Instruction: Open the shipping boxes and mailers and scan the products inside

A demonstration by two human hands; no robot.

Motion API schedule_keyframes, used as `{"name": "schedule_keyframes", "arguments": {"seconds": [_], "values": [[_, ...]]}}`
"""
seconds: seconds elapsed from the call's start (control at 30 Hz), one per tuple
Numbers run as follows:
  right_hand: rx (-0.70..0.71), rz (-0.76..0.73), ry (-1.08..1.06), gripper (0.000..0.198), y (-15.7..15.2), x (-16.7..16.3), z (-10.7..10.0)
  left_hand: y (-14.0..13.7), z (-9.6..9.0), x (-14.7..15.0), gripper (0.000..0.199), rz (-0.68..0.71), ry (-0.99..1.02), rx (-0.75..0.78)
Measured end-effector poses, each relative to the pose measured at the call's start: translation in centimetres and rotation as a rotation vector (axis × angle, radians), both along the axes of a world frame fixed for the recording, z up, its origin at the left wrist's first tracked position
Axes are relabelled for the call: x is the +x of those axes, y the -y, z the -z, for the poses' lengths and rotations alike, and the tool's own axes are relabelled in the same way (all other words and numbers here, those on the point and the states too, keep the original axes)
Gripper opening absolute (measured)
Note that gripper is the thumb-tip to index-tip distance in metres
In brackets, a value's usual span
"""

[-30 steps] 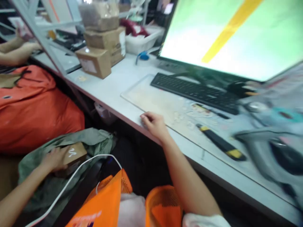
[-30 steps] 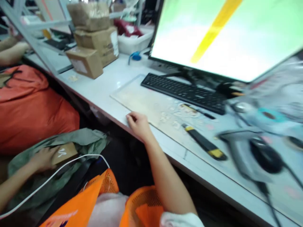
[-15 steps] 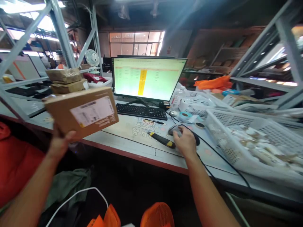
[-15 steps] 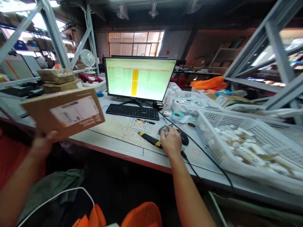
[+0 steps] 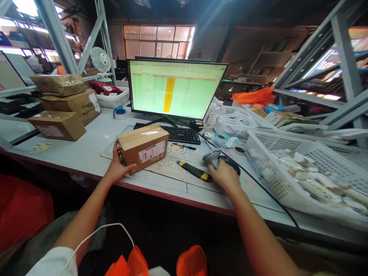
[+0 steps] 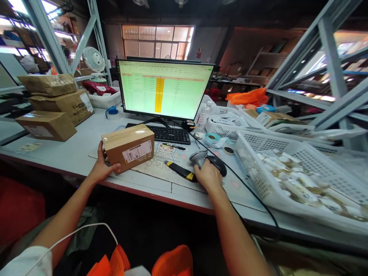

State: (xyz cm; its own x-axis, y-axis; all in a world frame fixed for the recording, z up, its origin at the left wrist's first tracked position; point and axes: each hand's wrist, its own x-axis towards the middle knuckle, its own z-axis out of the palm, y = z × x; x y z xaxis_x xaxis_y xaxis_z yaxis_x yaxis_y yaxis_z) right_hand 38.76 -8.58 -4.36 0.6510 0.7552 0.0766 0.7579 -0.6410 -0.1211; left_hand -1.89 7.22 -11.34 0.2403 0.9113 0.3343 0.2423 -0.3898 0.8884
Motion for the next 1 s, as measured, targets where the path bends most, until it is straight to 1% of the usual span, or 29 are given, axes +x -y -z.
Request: {"name": "schedule_keyframes", "arguments": {"seconds": [0.03,0.07,0.17,0.23,0.3,0.37,0.43,0.5,0.53,0.6,0.7,0.77,0.83,0.9,0.97,1.0], "values": [[0.007,-0.068,-0.011,0.057,0.7,-0.5,-0.9,-0.1,0.1,0.1,0.143,0.014,0.029,-0.006],[0.024,-0.181,-0.032,0.054,1.6,-1.2,-1.9,-0.1,0.3,0.3,0.143,0.023,0.052,-0.010],[0.059,-0.661,-0.176,0.038,4.3,-4.7,-4.5,-0.2,0.8,0.6,0.142,0.026,0.065,-0.013],[0.039,-0.893,-0.225,0.036,5.3,-7.5,-5.5,-0.2,0.8,0.6,0.140,0.033,0.074,-0.011],[0.014,-1.003,-0.198,0.041,5.5,-9.8,-5.9,-0.1,0.7,0.5,0.139,0.044,0.079,-0.001],[0.005,-1.037,-0.157,0.044,4.9,-11.0,-5.8,0.0,0.6,0.5,0.138,0.044,0.067,0.004],[0.034,-1.019,-0.139,0.044,3.9,-10.7,-5.3,0.1,0.5,0.5,0.137,0.037,0.052,-0.011],[0.078,-0.944,-0.131,0.042,2.7,-9.0,-4.5,0.3,0.6,0.6,0.136,0.031,0.055,-0.034],[0.096,-0.876,-0.118,0.040,2.0,-7.7,-4.0,0.3,0.6,0.6,0.136,0.031,0.061,-0.044],[0.099,-0.676,-0.057,0.038,0.6,-4.8,-2.8,0.4,0.7,0.7,0.139,0.031,0.063,-0.061],[0.035,-0.353,0.060,0.047,-1.0,-0.8,-0.6,0.3,0.9,0.7,0.143,0.028,0.048,-0.071],[-0.025,-0.221,0.097,0.052,-1.5,1.0,0.8,0.2,1.1,0.7,0.142,0.018,0.042,-0.074],[-0.072,-0.150,0.106,0.053,-1.5,1.8,1.9,0.2,1.2,0.7,0.141,0.004,0.030,-0.084],[-0.105,-0.124,0.103,0.055,-1.3,2.0,2.1,0.1,1.3,0.7,0.141,-0.005,0.027,-0.094],[-0.087,-0.116,0.107,0.059,-1.5,1.8,1.4,0.2,1.3,0.7,0.141,-0.012,0.034,-0.089],[-0.041,-0.115,0.120,0.060,-1.8,1.6,0.8,0.2,1.2,0.7,0.140,-0.015,0.038,-0.080]]}}
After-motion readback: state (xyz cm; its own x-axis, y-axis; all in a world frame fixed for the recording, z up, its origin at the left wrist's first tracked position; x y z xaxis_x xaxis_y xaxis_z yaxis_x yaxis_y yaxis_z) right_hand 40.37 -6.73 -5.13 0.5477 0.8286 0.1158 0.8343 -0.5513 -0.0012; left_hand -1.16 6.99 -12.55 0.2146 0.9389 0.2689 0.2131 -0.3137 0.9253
